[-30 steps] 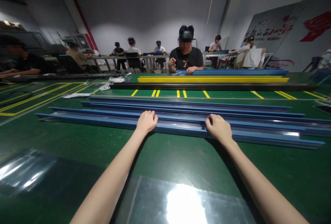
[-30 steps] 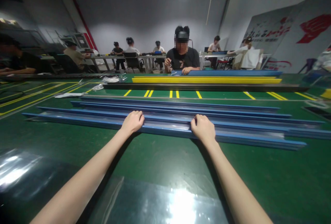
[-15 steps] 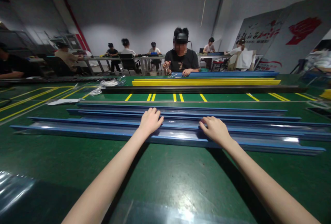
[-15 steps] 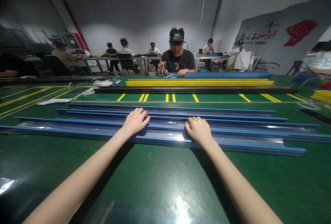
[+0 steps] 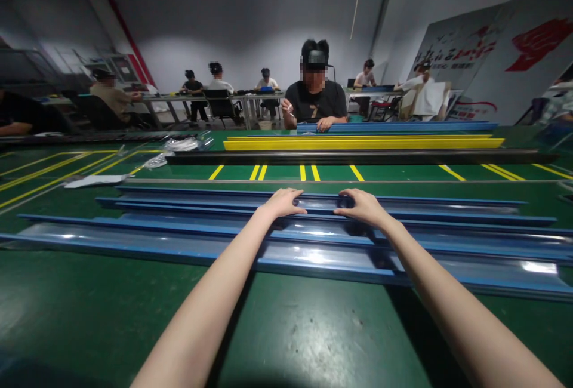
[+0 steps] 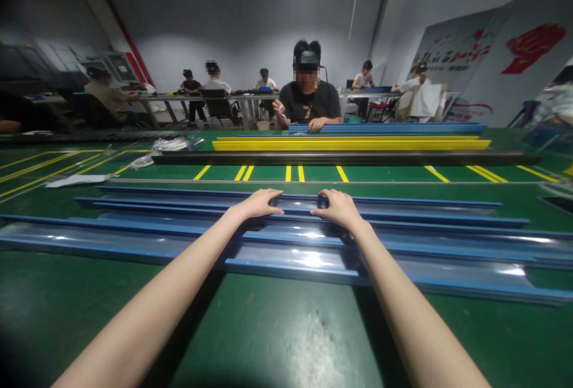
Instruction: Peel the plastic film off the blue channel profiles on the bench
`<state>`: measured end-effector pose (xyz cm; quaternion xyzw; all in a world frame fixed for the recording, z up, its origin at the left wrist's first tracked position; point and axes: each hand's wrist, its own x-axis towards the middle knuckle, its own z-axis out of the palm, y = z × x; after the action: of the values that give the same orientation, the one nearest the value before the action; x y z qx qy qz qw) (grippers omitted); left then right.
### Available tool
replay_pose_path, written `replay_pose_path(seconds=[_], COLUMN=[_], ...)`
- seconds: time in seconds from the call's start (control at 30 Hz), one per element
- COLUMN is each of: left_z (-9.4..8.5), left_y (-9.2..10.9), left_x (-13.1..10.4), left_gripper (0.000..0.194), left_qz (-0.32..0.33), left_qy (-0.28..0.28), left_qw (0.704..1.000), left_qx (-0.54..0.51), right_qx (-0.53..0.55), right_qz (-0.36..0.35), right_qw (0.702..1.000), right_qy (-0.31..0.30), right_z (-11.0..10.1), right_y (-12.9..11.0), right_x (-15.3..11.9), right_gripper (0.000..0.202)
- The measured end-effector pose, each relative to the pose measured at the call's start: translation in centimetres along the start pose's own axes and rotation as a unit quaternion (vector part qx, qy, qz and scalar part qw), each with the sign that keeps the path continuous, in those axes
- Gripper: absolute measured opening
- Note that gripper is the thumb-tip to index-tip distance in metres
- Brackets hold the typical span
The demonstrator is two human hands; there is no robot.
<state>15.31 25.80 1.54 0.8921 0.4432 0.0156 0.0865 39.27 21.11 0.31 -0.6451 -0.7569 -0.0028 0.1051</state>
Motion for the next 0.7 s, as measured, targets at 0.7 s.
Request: replay_pose_path(seconds=[0.7], left_z=[0.0], left_y=[-0.7], left_x=[0.4], left_gripper=[0.083], left_qz=[-0.016], left_qy=[0.049], left_qw=[0.992], left_qx=[0.119], right_qx=[-0.104], right_qz=[-0.076], right_qw=[0.991], right_qy=[-0.041], right_z=[-0.5], right_y=[0.2], right_x=[1.3], right_gripper=[0.071])
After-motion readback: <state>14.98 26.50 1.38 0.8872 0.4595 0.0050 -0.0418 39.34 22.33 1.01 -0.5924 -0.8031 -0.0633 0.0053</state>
